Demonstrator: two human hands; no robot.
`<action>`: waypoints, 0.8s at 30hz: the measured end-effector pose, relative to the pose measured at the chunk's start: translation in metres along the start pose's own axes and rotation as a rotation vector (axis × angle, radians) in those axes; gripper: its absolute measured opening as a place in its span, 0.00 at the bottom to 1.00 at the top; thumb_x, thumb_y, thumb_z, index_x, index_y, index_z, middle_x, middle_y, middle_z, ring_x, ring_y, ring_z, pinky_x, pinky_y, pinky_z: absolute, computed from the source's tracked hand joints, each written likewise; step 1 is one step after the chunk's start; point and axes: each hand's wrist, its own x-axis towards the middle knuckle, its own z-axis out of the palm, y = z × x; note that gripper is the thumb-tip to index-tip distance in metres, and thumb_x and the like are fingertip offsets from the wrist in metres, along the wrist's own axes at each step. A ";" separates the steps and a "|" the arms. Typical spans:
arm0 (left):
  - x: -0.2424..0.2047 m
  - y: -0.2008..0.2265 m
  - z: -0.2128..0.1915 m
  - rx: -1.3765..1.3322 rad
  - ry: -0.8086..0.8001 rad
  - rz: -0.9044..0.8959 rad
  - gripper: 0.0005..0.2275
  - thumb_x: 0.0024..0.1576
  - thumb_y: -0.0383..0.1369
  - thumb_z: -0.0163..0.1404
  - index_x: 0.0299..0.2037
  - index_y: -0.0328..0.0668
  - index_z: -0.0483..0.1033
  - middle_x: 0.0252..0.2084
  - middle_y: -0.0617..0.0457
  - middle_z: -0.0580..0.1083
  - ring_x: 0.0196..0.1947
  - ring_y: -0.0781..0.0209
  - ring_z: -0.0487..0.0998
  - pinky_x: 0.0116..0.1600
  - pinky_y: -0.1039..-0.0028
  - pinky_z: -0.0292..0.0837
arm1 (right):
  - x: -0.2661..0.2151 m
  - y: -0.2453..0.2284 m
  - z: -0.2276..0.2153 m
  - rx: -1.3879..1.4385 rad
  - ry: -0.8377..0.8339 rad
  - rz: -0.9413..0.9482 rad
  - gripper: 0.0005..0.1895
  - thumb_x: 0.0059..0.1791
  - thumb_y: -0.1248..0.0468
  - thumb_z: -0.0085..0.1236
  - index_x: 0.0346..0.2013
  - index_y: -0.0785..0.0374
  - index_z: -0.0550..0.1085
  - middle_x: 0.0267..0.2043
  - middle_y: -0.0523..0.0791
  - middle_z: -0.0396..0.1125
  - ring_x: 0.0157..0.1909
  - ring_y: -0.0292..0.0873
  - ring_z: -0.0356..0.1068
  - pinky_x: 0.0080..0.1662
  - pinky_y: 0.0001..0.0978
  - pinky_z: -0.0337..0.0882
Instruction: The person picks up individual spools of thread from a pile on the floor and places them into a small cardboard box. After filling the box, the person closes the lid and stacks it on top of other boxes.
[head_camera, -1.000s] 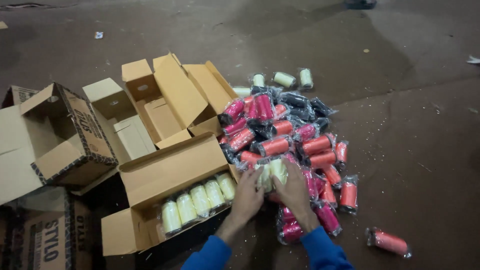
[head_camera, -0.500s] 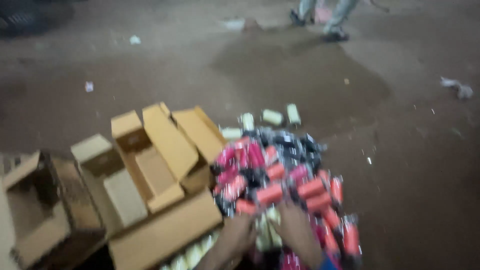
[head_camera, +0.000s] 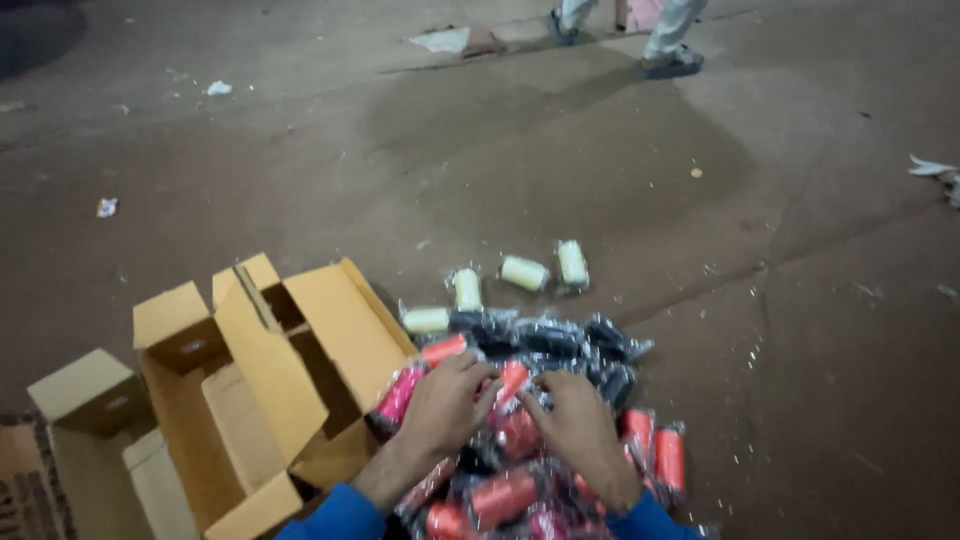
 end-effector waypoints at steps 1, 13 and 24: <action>0.015 -0.009 0.006 0.004 0.001 -0.002 0.09 0.63 0.38 0.52 0.40 0.43 0.80 0.37 0.53 0.76 0.37 0.59 0.76 0.39 0.67 0.77 | 0.011 0.000 0.000 0.003 0.000 -0.004 0.17 0.53 0.48 0.53 0.39 0.58 0.79 0.42 0.45 0.75 0.45 0.49 0.73 0.45 0.47 0.70; 0.154 -0.048 0.057 0.180 -0.097 0.270 0.25 0.54 0.36 0.54 0.65 0.57 0.69 0.60 0.47 0.71 0.59 0.42 0.70 0.56 0.50 0.69 | 0.089 0.068 0.017 -0.146 0.117 -0.152 0.18 0.50 0.52 0.58 0.50 0.59 0.77 0.58 0.49 0.67 0.60 0.53 0.62 0.61 0.51 0.63; 0.248 -0.105 0.102 0.471 -0.499 0.125 0.27 0.58 0.43 0.56 0.70 0.62 0.66 0.74 0.49 0.60 0.76 0.46 0.57 0.73 0.51 0.60 | 0.174 0.105 0.013 -0.223 0.078 0.078 0.23 0.52 0.46 0.53 0.56 0.56 0.75 0.59 0.50 0.68 0.61 0.59 0.68 0.54 0.53 0.73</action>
